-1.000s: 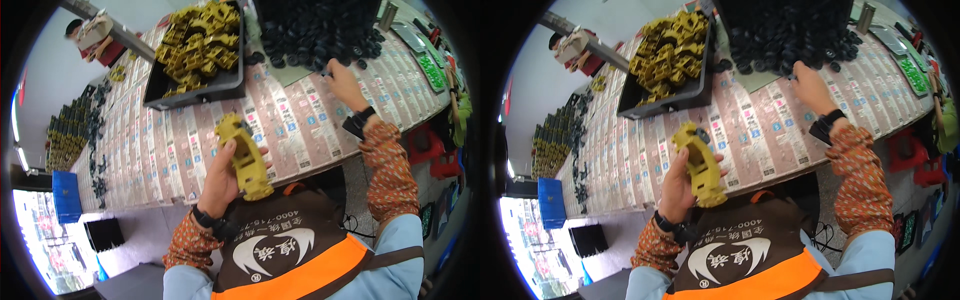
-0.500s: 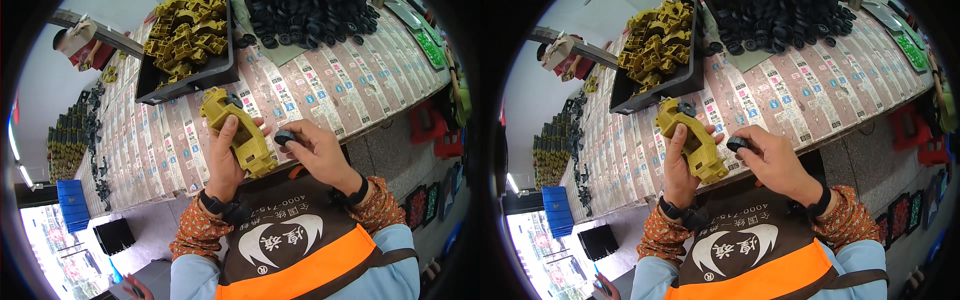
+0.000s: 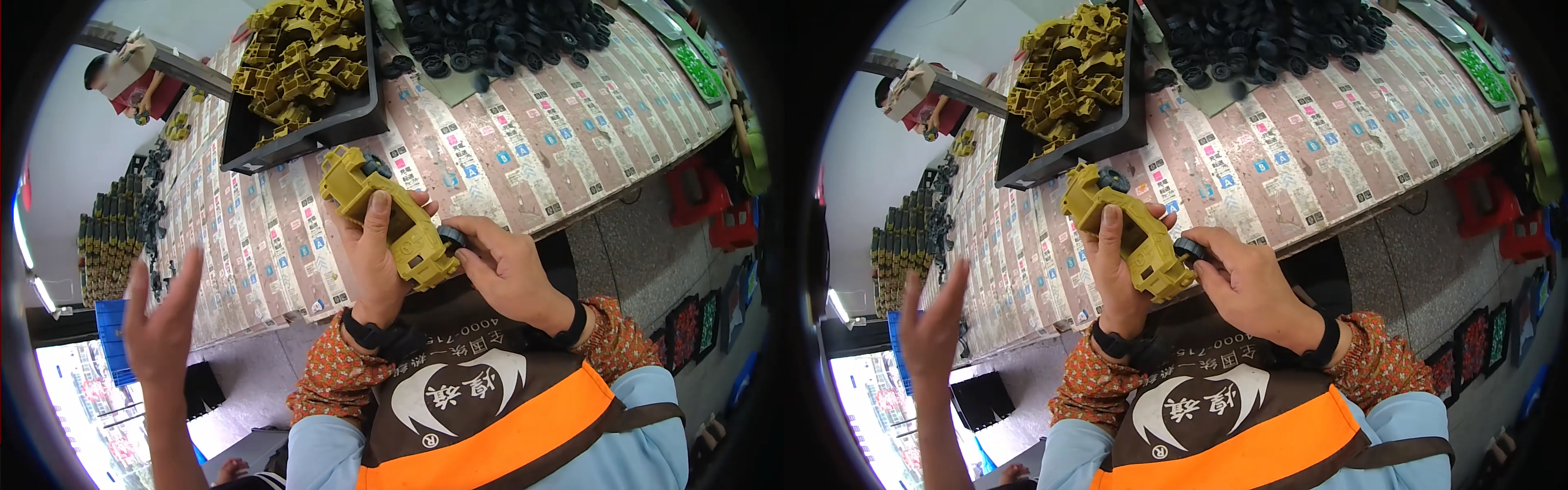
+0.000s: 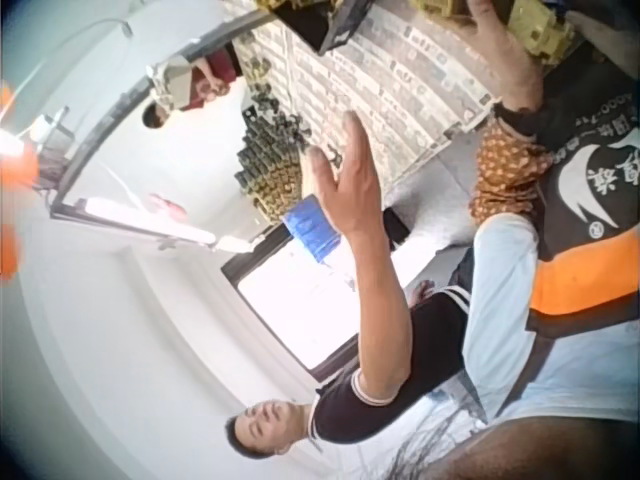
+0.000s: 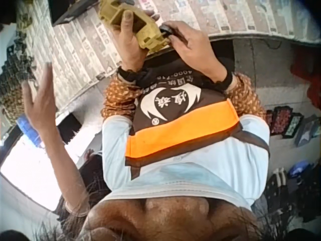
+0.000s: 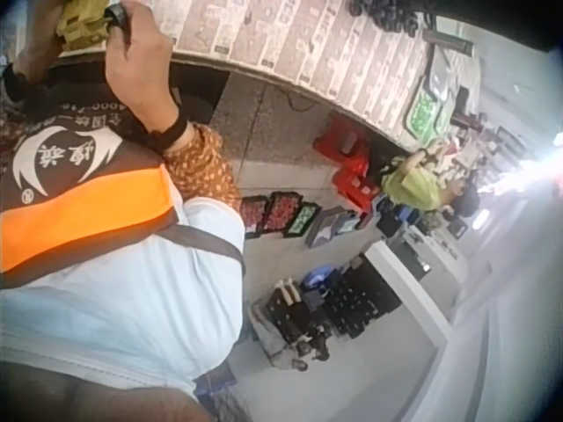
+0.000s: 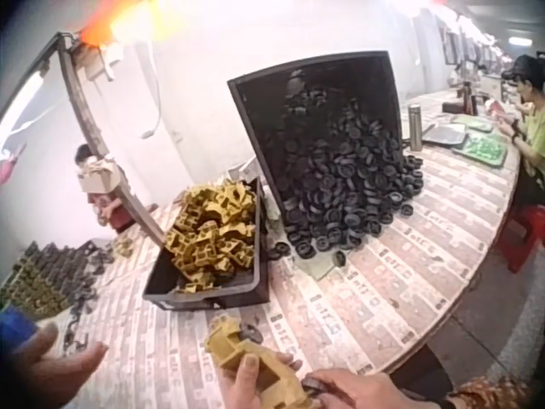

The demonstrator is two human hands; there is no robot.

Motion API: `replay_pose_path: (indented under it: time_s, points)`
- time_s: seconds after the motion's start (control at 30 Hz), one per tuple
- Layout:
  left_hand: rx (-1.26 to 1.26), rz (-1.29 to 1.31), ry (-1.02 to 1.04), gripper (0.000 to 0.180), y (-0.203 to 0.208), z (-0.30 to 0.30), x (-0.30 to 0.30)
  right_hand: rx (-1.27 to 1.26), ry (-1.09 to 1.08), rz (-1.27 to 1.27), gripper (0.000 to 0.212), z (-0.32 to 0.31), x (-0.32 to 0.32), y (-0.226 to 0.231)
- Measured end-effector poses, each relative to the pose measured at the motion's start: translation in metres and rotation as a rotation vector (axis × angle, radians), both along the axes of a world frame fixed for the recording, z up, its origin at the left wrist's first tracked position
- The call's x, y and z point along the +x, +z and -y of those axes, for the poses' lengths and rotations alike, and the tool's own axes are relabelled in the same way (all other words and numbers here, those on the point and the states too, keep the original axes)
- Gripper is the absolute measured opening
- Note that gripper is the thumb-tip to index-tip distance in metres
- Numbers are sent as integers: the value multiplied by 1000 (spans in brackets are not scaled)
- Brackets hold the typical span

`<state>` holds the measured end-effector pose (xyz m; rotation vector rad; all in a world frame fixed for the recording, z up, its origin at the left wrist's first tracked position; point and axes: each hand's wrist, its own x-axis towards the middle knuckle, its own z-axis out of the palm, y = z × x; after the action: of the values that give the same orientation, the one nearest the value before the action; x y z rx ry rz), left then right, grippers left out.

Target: The person assembles yellow toy trucks by attaching black wheels to the chassis. They pick up a truck body, insert a wheel into the axle, and repeat the process for all four wheels. Completed trucks are placed into a black tray on the table.

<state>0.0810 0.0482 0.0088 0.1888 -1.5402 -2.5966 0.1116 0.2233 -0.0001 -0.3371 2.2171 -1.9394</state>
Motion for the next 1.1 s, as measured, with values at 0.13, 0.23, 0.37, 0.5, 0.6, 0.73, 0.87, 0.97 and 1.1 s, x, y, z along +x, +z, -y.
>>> replay_pose_path:
  time_s: [0.13,0.23,0.37,0.5,0.6,0.73,0.87,0.97,1.1]
  points:
    - [-27,-38,15,32,-2,-2,2,-81,3,132,36,1,-1,-2]
    - [-15,-54,8,36,-4,-2,2,-193,-18,149,37,4,-1,-6]
    - [-49,-52,38,39,-8,0,1,-155,-7,102,37,4,-1,-8]
    - [-67,-93,62,37,-6,-3,1,-22,16,75,37,0,-2,-4]
    - [-80,-98,65,37,-6,-3,0,-53,1,36,37,1,-3,-9]
    - [12,-83,29,51,-7,1,1,-167,-59,126,34,7,0,-12]
    - [2,-81,55,59,-8,-1,2,-121,-20,128,36,6,0,-8]
    - [2,-85,73,64,-11,1,2,-50,-28,25,38,7,0,-8]
    - [-12,-141,103,63,-14,7,-1,88,29,-167,47,10,4,-6]
